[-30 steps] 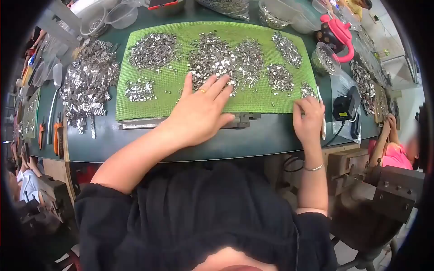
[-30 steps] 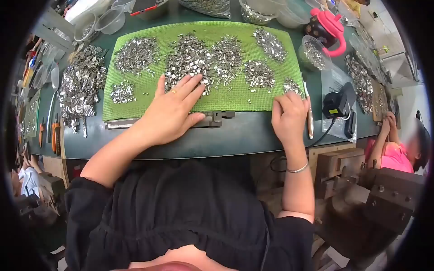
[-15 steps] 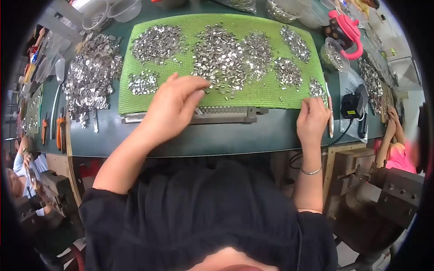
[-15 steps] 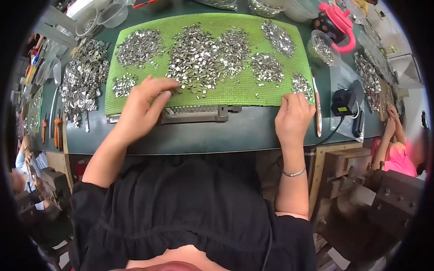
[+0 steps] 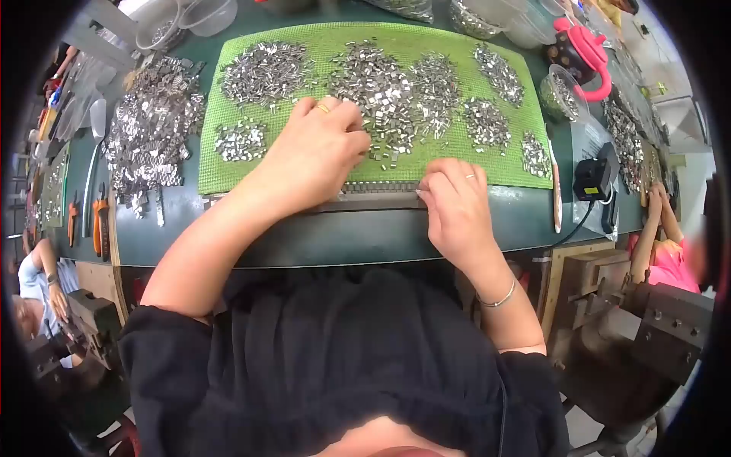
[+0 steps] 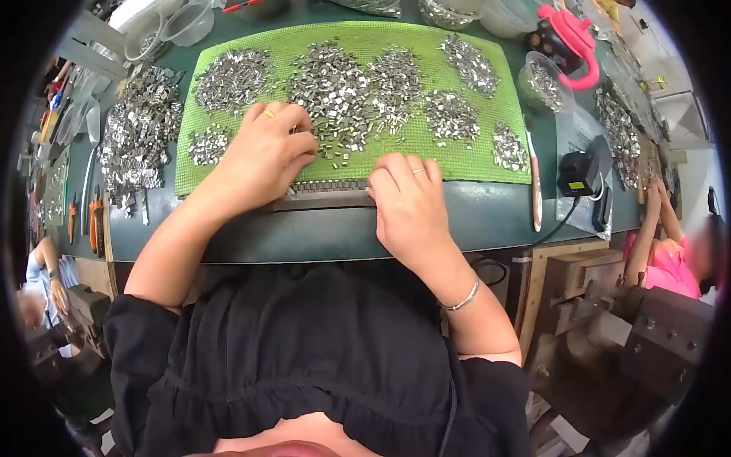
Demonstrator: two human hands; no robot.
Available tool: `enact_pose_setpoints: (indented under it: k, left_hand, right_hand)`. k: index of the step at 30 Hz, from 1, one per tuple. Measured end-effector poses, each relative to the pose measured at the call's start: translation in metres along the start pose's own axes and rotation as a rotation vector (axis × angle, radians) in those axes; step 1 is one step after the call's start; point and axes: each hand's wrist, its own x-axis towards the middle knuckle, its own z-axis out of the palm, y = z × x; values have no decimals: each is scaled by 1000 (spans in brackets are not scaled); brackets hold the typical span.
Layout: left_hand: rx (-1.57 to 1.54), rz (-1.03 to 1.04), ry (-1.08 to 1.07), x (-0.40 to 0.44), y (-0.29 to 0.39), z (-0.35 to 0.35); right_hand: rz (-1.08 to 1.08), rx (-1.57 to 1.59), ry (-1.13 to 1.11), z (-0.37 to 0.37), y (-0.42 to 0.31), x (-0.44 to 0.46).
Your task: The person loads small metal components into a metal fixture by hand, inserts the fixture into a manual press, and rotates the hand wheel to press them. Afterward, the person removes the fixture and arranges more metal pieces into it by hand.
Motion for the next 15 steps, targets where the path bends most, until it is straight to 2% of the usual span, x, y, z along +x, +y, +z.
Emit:
enact_pose_setpoints:
  k: [3,5,6,9,14,15]
  left_hand:
    - [-22,-20,9,-6,9,-4]
    - [-271,-144,-45,-13,15,-6]
    - [-287,-140,-26,-19,17,-1]
    - [-287,-178,8,-29,22,7]
    - [-177,-82,128,-33,23,17]
    - [-78,-15,126,-35,23,15]
  right_hand:
    - [-20,-95,-74,-4,-4,7]
    - [-31,-127,-113,-8,-6,11]
    - [-45,-158,-153,-9,-6,12]
    - [-61,-171,-187,-8,-7,15]
    - [-5,17,-266,-16,0,22]
    - [3,53,-290,-17,1,24]
